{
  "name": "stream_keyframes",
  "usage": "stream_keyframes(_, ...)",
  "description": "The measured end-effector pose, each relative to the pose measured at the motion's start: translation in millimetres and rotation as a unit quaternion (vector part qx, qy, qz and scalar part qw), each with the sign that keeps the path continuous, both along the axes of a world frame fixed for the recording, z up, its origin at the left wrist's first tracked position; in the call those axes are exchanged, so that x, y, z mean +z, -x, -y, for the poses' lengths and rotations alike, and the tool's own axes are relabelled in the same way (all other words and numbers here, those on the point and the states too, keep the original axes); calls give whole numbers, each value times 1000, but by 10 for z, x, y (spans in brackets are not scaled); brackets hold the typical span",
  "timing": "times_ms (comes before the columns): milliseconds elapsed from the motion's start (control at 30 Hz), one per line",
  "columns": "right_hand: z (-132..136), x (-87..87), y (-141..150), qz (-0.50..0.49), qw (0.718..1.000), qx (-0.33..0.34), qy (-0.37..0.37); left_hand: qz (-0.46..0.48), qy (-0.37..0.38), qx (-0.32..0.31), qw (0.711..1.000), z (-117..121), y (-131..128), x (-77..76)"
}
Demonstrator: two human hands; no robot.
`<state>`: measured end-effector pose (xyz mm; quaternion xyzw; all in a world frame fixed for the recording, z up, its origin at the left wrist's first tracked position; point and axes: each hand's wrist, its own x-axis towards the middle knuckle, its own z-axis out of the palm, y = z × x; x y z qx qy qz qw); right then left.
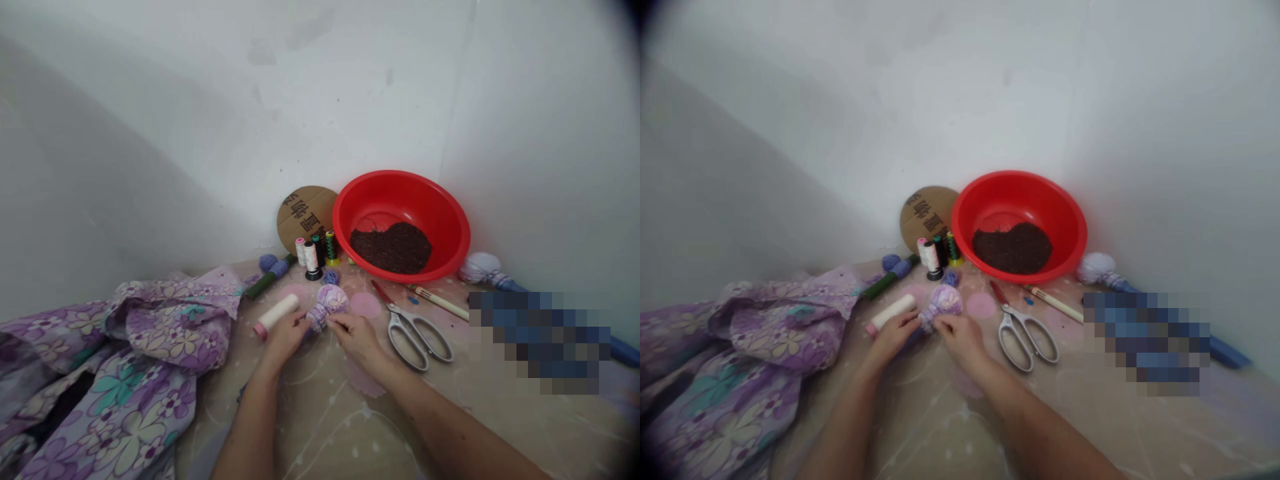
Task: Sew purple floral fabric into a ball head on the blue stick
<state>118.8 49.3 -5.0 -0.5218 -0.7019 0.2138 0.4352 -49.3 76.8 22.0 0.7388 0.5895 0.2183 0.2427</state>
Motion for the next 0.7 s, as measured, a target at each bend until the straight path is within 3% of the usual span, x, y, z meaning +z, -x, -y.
stream_keyframes(267,24,-81,64,50,998,7,45,1,-1,8,1000,37,-16,14)
stream_keyframes(700,95,4,75,84,993,0,78,36,13,-1,999,39,-14,7)
